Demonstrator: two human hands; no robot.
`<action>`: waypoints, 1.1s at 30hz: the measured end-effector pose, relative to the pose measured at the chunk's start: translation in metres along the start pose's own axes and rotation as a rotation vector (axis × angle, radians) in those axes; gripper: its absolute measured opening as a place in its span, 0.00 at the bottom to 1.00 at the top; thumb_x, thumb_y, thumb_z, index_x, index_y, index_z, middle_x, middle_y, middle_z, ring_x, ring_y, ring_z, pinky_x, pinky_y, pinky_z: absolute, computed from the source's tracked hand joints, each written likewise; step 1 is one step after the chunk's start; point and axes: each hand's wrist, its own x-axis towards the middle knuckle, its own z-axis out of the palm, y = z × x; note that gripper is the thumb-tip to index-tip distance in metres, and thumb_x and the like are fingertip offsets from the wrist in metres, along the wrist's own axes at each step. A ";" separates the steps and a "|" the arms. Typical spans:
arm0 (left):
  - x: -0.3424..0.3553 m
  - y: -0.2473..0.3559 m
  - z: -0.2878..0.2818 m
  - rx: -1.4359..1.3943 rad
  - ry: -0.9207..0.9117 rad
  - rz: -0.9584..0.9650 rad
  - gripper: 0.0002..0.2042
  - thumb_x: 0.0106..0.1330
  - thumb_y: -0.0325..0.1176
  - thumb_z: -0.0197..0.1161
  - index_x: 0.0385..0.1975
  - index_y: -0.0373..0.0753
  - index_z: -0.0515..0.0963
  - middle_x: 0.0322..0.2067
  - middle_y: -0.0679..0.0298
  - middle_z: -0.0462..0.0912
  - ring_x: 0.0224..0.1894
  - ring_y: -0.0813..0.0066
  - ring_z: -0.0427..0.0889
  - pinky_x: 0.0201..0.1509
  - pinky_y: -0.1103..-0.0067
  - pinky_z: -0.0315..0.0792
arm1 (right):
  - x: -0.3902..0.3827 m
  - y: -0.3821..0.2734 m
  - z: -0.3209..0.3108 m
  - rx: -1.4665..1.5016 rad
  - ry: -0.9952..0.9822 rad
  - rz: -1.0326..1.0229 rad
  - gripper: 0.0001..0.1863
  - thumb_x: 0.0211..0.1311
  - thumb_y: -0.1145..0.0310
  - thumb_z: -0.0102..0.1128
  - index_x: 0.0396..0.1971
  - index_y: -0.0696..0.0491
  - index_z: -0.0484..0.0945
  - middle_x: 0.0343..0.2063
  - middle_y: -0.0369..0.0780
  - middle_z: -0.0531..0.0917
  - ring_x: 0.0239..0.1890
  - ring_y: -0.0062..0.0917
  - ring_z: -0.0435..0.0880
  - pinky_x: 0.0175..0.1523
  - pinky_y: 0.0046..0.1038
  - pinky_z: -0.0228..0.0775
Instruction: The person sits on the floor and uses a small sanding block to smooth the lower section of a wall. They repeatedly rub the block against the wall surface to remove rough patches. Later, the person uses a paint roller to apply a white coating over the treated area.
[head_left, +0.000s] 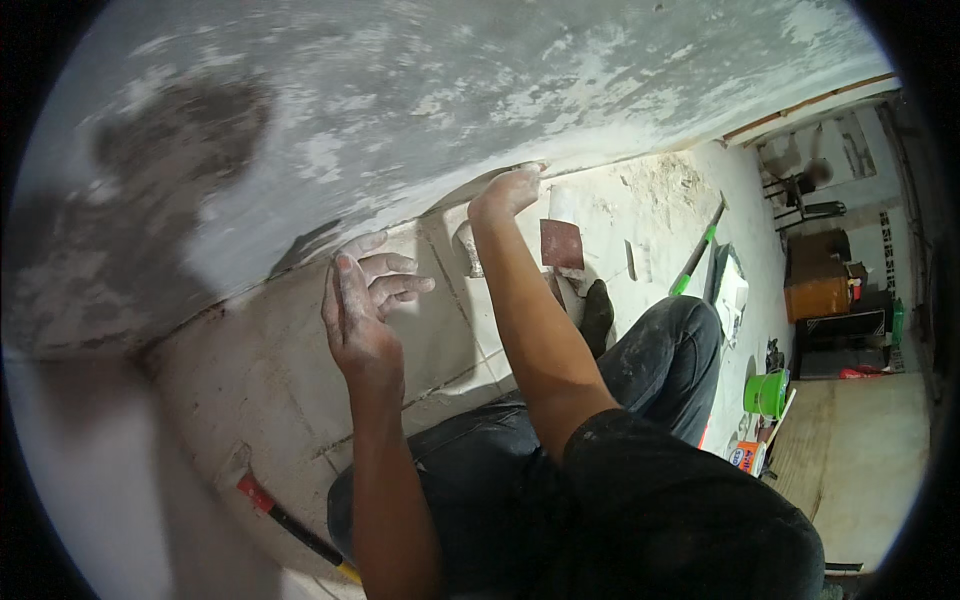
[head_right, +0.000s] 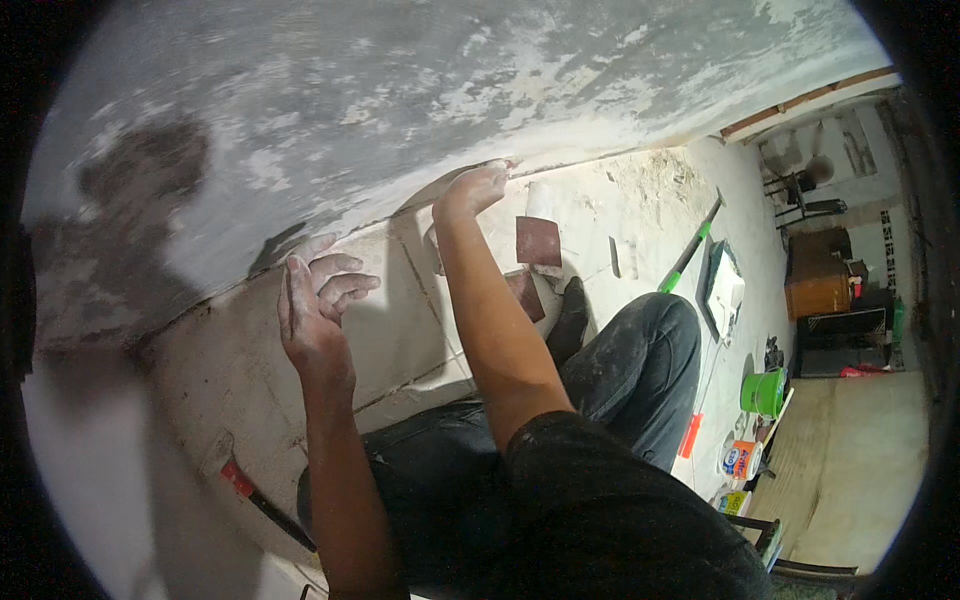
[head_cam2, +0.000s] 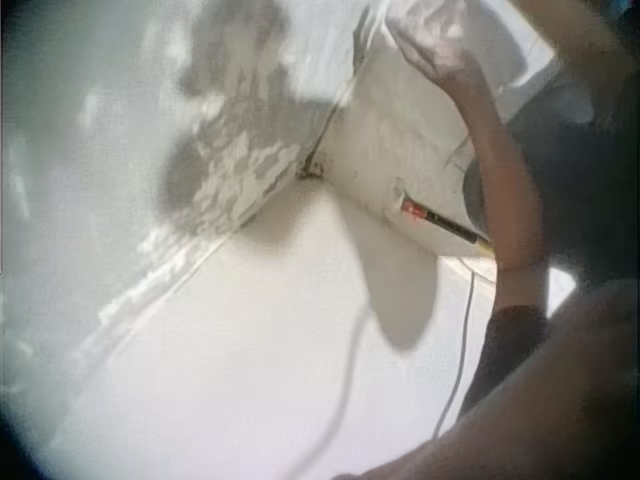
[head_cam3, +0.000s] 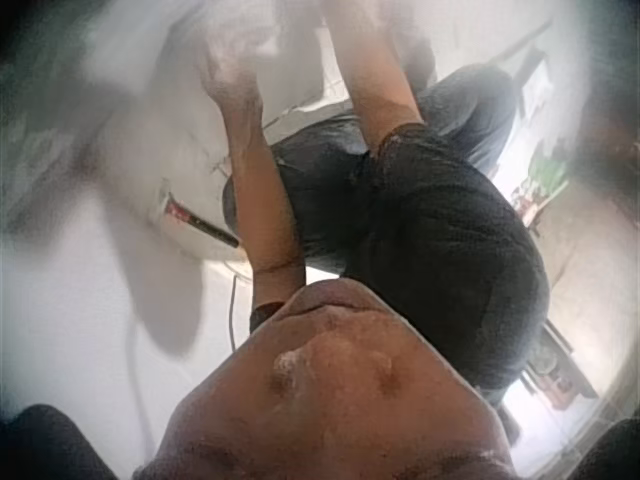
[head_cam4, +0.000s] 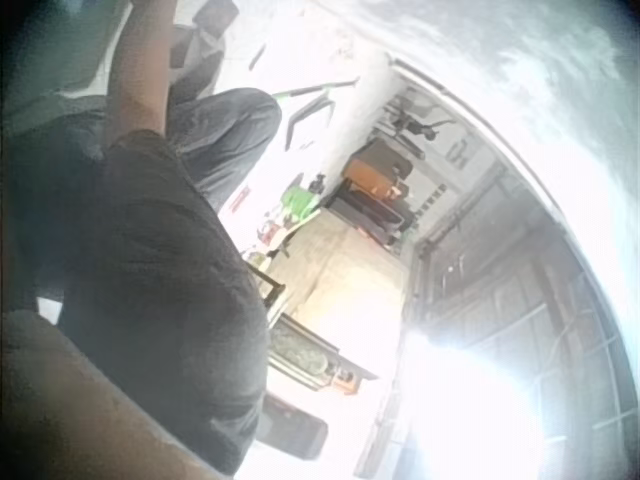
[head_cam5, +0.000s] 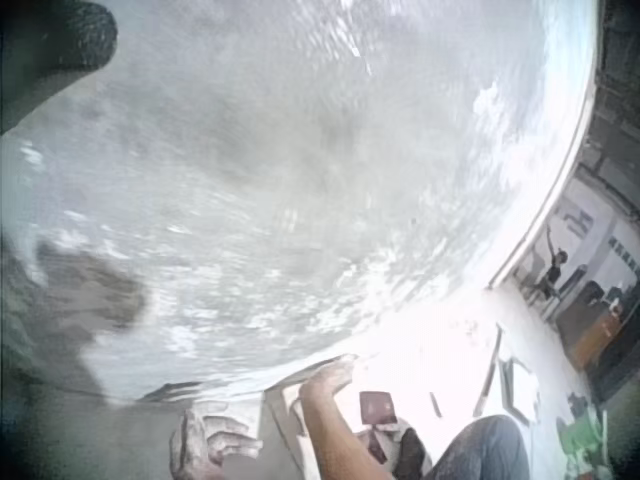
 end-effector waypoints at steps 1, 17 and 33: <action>0.004 0.000 -0.003 0.004 0.017 0.033 0.24 0.80 0.48 0.37 0.53 0.33 0.73 0.34 0.59 0.82 0.35 0.67 0.83 0.44 0.73 0.73 | -0.015 -0.009 0.001 -0.003 -0.073 0.068 0.27 0.78 0.59 0.40 0.61 0.68 0.67 0.54 0.52 0.78 0.52 0.32 0.77 0.58 0.30 0.68; 0.007 -0.007 -0.017 0.345 -0.258 0.236 0.12 0.69 0.36 0.64 0.45 0.34 0.78 0.42 0.63 0.82 0.45 0.79 0.78 0.52 0.80 0.71 | -0.153 -0.131 -0.149 -0.150 -0.997 0.406 0.14 0.76 0.62 0.52 0.47 0.58 0.78 0.38 0.37 0.83 0.38 0.18 0.81 0.45 0.25 0.78; -0.041 -0.022 0.033 0.328 -0.281 0.070 0.07 0.66 0.25 0.66 0.40 0.30 0.81 0.26 0.64 0.84 0.26 0.79 0.82 0.31 0.82 0.77 | -0.095 -0.171 -0.188 -0.343 -1.112 0.388 0.13 0.71 0.64 0.60 0.42 0.61 0.73 0.22 0.38 0.81 0.19 0.18 0.80 0.26 0.19 0.74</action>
